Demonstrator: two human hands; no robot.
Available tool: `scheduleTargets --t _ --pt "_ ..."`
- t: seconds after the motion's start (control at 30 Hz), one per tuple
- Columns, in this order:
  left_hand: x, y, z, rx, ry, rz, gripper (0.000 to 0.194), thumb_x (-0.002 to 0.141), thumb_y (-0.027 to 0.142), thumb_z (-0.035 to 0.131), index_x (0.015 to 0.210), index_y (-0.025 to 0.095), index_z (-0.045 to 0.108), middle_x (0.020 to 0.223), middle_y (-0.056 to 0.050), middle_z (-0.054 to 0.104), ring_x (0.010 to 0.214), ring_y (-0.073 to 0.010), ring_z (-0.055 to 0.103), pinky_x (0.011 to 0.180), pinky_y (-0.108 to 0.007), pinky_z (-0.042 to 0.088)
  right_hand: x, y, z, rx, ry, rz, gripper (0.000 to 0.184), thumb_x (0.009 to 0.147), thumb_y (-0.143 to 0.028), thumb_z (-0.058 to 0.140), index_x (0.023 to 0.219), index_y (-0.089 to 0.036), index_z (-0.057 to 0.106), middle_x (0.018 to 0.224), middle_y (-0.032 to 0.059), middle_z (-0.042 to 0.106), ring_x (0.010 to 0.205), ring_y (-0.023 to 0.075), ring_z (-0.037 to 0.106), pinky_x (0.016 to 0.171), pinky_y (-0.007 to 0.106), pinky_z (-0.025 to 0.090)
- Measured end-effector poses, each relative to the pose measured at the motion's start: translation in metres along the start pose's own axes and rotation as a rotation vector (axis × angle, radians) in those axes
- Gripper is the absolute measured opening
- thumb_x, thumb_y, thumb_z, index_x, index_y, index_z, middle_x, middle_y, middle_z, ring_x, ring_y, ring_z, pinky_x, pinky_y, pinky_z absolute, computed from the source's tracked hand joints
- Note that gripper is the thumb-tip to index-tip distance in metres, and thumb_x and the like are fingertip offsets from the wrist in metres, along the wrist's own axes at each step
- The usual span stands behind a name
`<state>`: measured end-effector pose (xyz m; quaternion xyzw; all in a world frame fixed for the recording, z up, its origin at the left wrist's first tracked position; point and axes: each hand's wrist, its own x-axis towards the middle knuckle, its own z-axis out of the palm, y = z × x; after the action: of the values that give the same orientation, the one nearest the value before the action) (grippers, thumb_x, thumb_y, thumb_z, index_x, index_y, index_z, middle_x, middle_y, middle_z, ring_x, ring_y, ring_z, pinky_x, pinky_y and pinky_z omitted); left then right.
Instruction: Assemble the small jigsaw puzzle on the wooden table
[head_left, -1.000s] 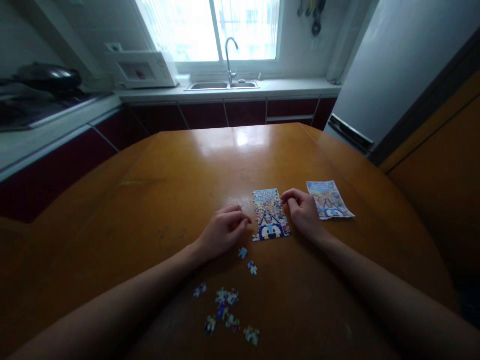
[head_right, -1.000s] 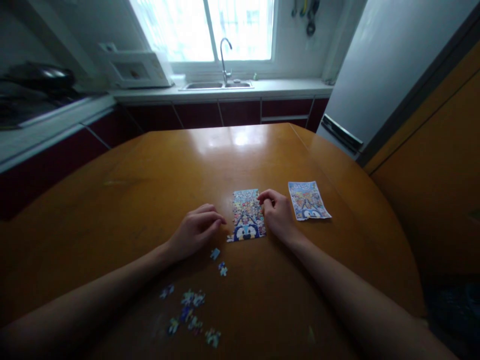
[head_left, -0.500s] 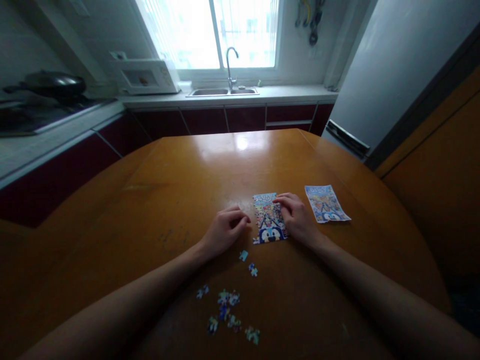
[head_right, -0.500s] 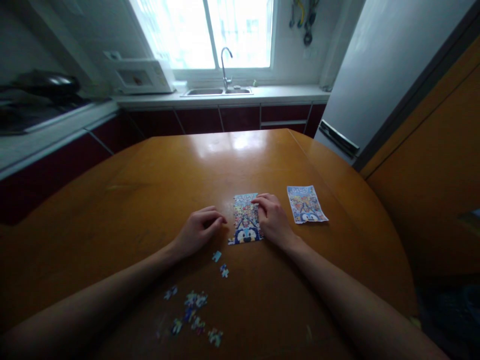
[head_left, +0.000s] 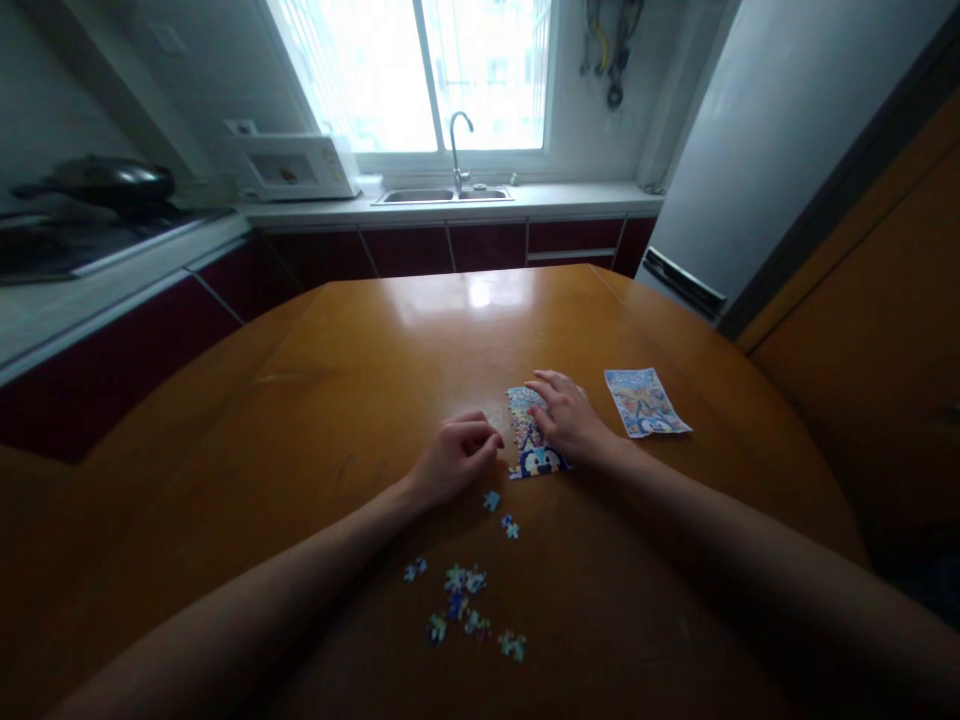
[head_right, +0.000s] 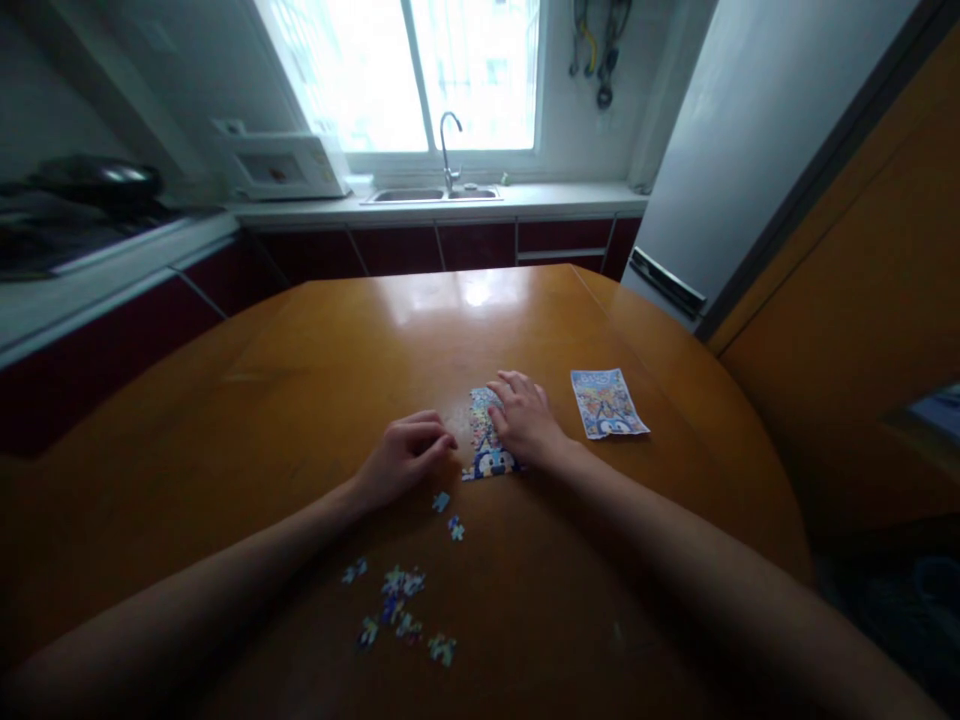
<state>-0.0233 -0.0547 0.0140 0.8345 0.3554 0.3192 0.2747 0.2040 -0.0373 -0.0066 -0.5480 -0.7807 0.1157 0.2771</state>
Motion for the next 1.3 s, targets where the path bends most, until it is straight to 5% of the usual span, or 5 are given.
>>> scheduleTargets --t 0.17,0.27,0.93,1.17,1.3 --pt "-0.009 0.014 -0.011 0.048 -0.483 0.325 0.017 0.093 0.032 0.063 0.095 0.023 0.078 0.078 -0.004 0.063 0.078 -0.0160 0.055 0.075 -0.030 0.044 0.017 0.003 0.011 -0.058 -0.066 -0.025 0.046 0.096 -0.039 0.050 0.138 -0.021 0.055 0.154 0.0129 0.043 0.145 0.0296 0.031 0.117 0.055 0.021" --pt "-0.012 0.017 -0.012 0.097 -0.573 0.379 0.020 0.092 0.035 0.066 0.108 0.030 0.076 0.083 -0.005 0.067 0.081 -0.0179 0.056 0.076 -0.031 0.045 0.019 0.003 0.012 -0.058 -0.077 -0.060 0.046 0.096 -0.042 0.051 0.138 -0.022 0.054 0.153 0.0125 0.046 0.143 0.0285 0.034 0.117 0.054 0.021" --pt "-0.034 0.007 -0.024 -0.010 -0.542 0.267 0.013 0.089 0.033 0.071 0.099 0.029 0.079 0.078 -0.004 0.066 0.076 -0.0149 0.058 0.075 -0.029 0.045 -0.040 -0.016 0.001 -0.025 -0.098 -0.183 0.041 0.096 -0.041 0.053 0.133 -0.025 0.061 0.144 0.0096 0.054 0.137 0.0286 0.042 0.117 0.051 0.028" --pt "-0.032 0.001 -0.023 -0.065 -0.227 0.060 0.023 0.097 0.030 0.059 0.094 0.016 0.077 0.078 -0.005 0.065 0.067 -0.0111 0.058 0.060 -0.022 0.044 -0.042 -0.009 0.001 0.219 0.102 -0.043 0.035 0.096 -0.035 0.050 0.124 -0.019 0.065 0.137 0.0135 0.057 0.131 0.0269 0.048 0.112 0.047 0.037" --pt "-0.033 -0.001 -0.021 -0.065 -0.200 0.025 0.020 0.096 0.028 0.060 0.093 0.016 0.075 0.083 -0.006 0.067 0.072 -0.0116 0.060 0.063 -0.023 0.045 -0.037 0.001 0.000 0.308 0.185 0.040 0.032 0.096 -0.033 0.047 0.114 -0.017 0.068 0.125 0.0138 0.062 0.123 0.0264 0.053 0.108 0.046 0.040"
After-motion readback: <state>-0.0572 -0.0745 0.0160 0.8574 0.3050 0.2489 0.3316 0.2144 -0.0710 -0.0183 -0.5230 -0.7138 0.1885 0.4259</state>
